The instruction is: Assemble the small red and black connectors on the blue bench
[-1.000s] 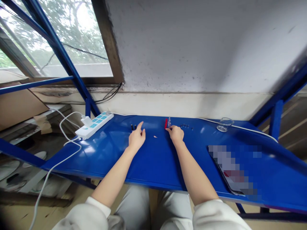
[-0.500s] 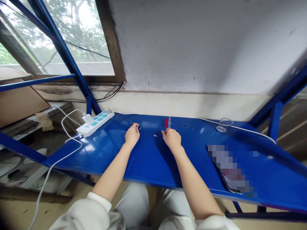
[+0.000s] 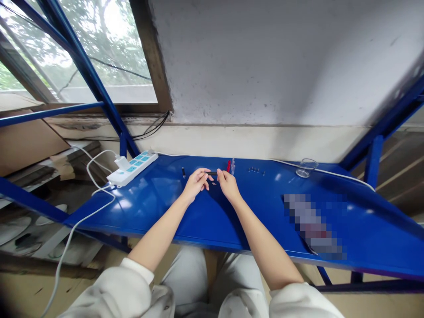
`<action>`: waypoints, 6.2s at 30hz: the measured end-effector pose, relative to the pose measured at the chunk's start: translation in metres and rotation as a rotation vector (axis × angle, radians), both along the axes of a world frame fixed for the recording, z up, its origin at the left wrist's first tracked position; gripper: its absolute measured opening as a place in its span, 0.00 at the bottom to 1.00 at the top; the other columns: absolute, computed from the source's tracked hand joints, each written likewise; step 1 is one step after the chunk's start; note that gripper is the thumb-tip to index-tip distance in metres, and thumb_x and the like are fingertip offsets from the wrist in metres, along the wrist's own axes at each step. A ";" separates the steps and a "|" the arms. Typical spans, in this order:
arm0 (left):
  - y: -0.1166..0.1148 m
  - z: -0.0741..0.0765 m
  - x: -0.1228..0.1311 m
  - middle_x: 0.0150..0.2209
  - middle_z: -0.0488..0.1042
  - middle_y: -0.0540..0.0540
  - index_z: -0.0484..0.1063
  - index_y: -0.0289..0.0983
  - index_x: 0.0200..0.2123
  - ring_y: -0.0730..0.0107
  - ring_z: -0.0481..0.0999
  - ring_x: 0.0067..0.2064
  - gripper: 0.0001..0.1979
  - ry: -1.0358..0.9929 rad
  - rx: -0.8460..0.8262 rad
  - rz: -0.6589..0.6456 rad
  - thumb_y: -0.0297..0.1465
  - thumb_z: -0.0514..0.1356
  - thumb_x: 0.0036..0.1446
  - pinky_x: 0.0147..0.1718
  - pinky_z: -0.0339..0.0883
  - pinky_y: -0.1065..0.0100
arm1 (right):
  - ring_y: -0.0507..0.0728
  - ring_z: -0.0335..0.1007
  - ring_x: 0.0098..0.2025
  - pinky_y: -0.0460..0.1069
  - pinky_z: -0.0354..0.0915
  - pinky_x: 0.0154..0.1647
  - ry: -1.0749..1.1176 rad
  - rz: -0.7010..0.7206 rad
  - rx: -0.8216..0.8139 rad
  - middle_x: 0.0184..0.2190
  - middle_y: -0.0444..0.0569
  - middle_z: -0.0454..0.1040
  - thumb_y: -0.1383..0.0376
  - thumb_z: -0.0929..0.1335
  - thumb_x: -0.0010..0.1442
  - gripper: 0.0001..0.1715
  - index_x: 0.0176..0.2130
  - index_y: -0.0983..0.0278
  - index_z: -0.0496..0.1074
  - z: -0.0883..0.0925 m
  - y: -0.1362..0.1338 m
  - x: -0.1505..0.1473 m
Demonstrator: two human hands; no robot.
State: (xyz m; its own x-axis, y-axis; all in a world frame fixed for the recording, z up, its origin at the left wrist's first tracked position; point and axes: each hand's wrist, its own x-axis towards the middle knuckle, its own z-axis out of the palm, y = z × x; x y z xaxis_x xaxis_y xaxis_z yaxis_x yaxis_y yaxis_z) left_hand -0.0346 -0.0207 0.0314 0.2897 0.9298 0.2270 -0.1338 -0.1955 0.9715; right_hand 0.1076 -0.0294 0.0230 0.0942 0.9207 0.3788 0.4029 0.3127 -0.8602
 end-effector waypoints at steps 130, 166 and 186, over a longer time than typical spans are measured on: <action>-0.006 -0.008 0.001 0.26 0.73 0.50 0.69 0.38 0.32 0.76 0.69 0.25 0.10 0.725 0.388 0.236 0.33 0.49 0.56 0.25 0.57 0.75 | 0.53 0.67 0.29 0.45 0.49 0.23 -0.602 -0.345 -0.258 0.26 0.46 0.73 0.58 0.64 0.53 0.10 0.27 0.61 0.70 -0.017 0.029 0.037; 0.024 -0.006 -0.025 0.61 0.42 0.33 0.36 0.43 0.56 0.69 0.76 0.36 0.35 -0.258 -0.298 0.692 0.21 0.52 0.48 0.10 0.51 0.80 | 0.58 0.71 0.35 0.48 0.60 0.30 -0.717 -0.461 -0.397 0.32 0.52 0.75 0.49 0.64 0.52 0.21 0.37 0.59 0.75 -0.012 0.025 0.048; 0.029 -0.011 -0.025 0.38 0.71 0.44 0.52 0.38 0.49 0.74 0.74 0.37 0.29 -0.372 -0.312 0.675 0.20 0.61 0.46 0.33 0.71 0.72 | 0.59 0.71 0.34 0.48 0.60 0.31 -0.835 -0.403 -0.373 0.31 0.57 0.74 0.56 0.59 0.58 0.20 0.32 0.65 0.73 0.008 0.001 0.027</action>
